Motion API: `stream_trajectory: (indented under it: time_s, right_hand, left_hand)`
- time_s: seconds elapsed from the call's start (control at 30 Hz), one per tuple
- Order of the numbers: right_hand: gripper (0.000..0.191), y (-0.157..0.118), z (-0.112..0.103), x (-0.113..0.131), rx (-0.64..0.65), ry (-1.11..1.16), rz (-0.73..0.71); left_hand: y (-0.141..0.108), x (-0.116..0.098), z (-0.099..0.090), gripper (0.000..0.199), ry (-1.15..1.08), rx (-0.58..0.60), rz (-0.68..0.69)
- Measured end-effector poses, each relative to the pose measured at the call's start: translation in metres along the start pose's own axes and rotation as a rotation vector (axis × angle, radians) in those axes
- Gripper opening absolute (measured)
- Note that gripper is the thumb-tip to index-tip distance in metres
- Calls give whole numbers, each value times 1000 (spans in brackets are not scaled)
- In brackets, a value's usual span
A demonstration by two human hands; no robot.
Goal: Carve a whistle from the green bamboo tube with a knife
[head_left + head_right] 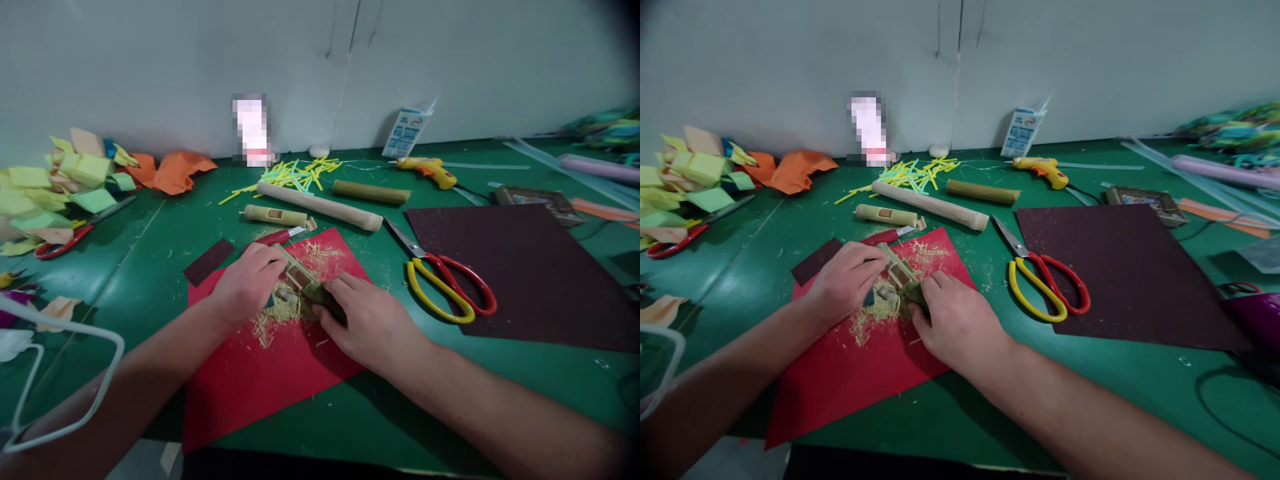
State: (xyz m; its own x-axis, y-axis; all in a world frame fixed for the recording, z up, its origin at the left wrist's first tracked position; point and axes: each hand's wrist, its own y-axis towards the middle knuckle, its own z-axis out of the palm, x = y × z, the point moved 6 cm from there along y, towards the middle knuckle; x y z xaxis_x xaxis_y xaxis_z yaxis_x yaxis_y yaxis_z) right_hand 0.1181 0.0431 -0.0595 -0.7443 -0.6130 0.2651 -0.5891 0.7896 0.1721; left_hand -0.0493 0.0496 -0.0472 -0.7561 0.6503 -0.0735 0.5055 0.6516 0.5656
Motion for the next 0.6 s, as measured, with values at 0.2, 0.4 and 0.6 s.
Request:
stream_trajectory:
  time_s: [0.2, 0.4, 0.6]
  right_hand:
    - [16, 0, -1, 0, 5, -13, -5]
    - [15, 0, -2, 0, 8, -6, 4]
    - [17, 1, 0, 0, 25, -1, 6]
  left_hand:
    - [3, 1, 0, 19, -26, -6, -1]
    - [6, -3, 0, 18, -69, -20, -18]
    - [6, -9, 1, 18, -76, -7, 0]
